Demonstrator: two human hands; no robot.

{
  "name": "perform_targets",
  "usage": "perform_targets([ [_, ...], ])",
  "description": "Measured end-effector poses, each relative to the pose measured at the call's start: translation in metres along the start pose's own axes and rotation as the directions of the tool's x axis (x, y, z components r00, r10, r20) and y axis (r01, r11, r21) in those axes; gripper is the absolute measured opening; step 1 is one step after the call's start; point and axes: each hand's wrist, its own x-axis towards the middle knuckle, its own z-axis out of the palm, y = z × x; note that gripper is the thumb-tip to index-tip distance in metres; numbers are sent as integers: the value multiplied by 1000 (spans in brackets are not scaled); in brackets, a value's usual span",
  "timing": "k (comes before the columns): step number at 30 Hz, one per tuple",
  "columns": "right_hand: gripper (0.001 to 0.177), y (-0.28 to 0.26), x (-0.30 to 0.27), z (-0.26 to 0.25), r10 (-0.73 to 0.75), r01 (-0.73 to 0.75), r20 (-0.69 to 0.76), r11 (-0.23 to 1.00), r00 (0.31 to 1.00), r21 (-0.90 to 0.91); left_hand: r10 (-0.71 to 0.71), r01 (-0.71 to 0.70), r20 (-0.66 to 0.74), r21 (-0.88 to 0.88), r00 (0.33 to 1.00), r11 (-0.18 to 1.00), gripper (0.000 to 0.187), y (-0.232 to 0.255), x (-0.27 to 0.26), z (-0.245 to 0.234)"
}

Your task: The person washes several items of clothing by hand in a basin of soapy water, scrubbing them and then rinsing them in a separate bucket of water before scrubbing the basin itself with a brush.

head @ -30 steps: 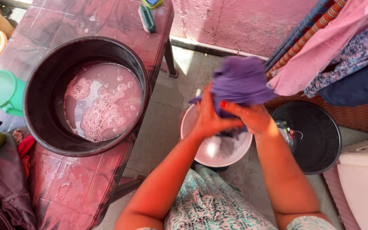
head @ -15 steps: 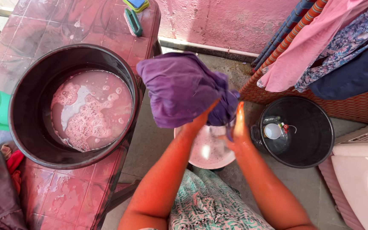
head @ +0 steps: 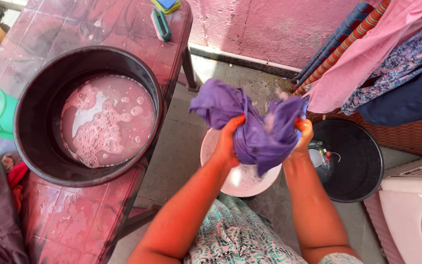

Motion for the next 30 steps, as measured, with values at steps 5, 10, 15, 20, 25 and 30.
perform_targets([
  [5,28,-44,-19,23,120,170,611,903,783,-395,-115,97,30,354,993,930,48,19,8,-24],
  [10,28,-85,-40,84,108,686,833,515,542,-513,-249,189,-12,687,968,701,49,18,39,-11],
  [15,33,-91,-69,109,144,789,860,347,489,-507,-379,254,-23,780,925,572,51,10,51,2],
  [20,24,-78,-101,110,154,827,832,113,533,-551,-383,289,-94,823,919,490,52,-7,51,-1],
  [25,28,-52,-109,94,188,798,803,121,566,-591,-243,262,-171,871,955,415,54,-19,55,-12],
  [30,28,0,-106,41,83,704,756,309,650,-639,180,80,-184,879,966,470,55,-2,41,-28],
])
